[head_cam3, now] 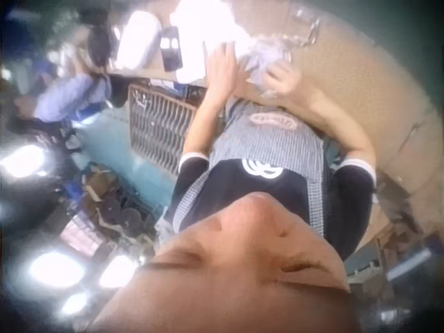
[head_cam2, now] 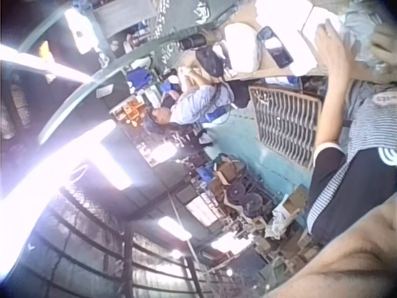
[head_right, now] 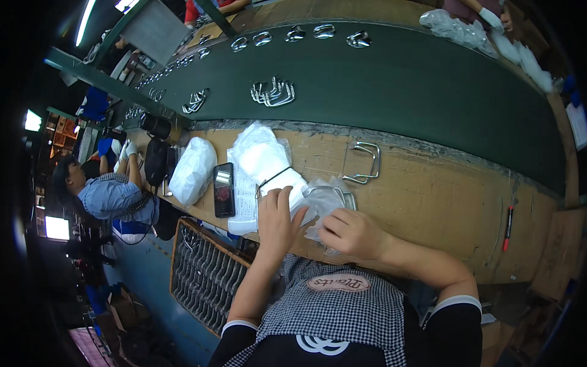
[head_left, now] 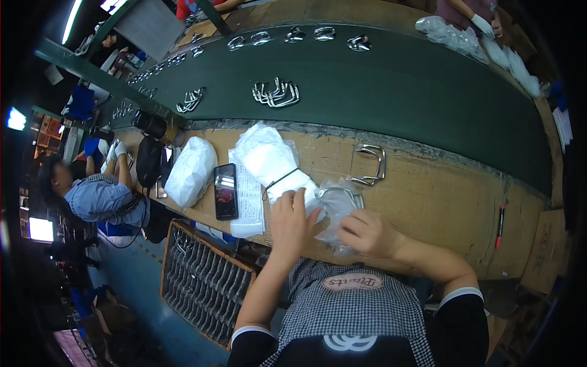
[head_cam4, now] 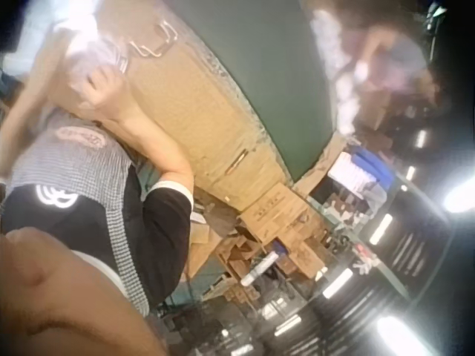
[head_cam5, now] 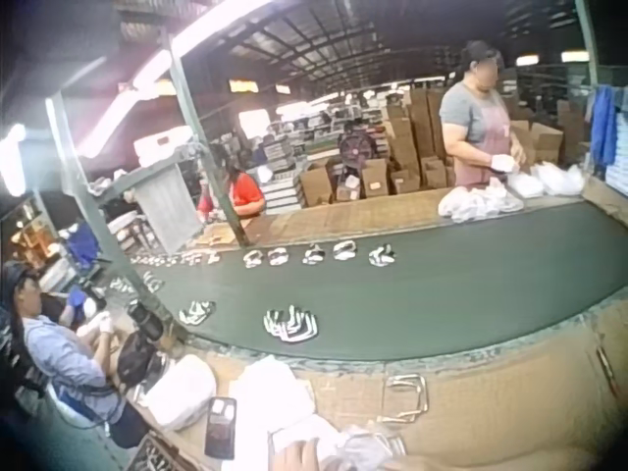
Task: The person counts and inspects metal handles, then places them into plastic bags and then into a cardboard box by hand.
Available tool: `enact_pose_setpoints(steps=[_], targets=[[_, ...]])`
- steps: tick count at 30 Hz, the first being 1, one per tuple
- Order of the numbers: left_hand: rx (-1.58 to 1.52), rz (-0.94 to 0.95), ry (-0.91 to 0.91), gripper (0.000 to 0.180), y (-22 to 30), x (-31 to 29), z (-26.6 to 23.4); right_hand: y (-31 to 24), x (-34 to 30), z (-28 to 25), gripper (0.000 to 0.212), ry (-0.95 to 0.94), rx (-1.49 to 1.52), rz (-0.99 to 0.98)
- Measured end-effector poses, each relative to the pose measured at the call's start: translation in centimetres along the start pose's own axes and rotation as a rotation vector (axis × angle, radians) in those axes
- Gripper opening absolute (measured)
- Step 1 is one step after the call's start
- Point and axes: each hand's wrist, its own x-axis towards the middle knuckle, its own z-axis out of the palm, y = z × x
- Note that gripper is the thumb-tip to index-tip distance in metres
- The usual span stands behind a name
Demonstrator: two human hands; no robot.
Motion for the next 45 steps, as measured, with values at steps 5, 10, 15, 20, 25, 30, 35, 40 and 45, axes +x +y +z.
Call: enact_pose_setpoints(steps=[5,10,15,20,25,30,35,40,45], targets=[[0.135,-0.046,-0.203,0.021,-5.3,-2.2,3.5,1.5,1.2,0.4,0.023,-0.086,0.389,0.195],[-0.029,-0.154,-0.081,0.021,-4.6,-1.0,2.0,9.0,-2.0,1.7,0.025,0.020,0.061,0.504],[-0.305,-0.193,0.037,0.011,-3.0,-0.1,0.8,10.1,-2.1,1.1,0.026,0.028,0.048,0.540],[-0.463,-0.147,0.114,0.009,-1.6,0.3,-0.2,5.5,3.4,-3.6,0.008,0.356,0.956,1.022],[-0.486,-0.072,0.061,0.010,1.2,0.7,-2.0,3.7,5.4,-3.5,0.009,0.243,1.471,1.118],[-0.560,-0.067,0.112,0.006,3.8,1.0,-2.8,-0.5,4.2,0.2,0.005,0.527,0.529,0.463],[-0.623,-0.028,0.203,0.009,5.6,-0.7,-3.6,-0.1,2.8,-1.1,0.017,0.426,-0.013,-0.099],[-0.561,0.262,0.180,0.011,6.0,-1.2,-3.4,0.1,0.7,-0.5,0.015,0.322,0.039,-0.155],[-0.212,-0.045,0.082,0.007,1.2,-0.5,0.5,0.6,0.3,-0.8,0.016,0.059,0.018,-0.055]])
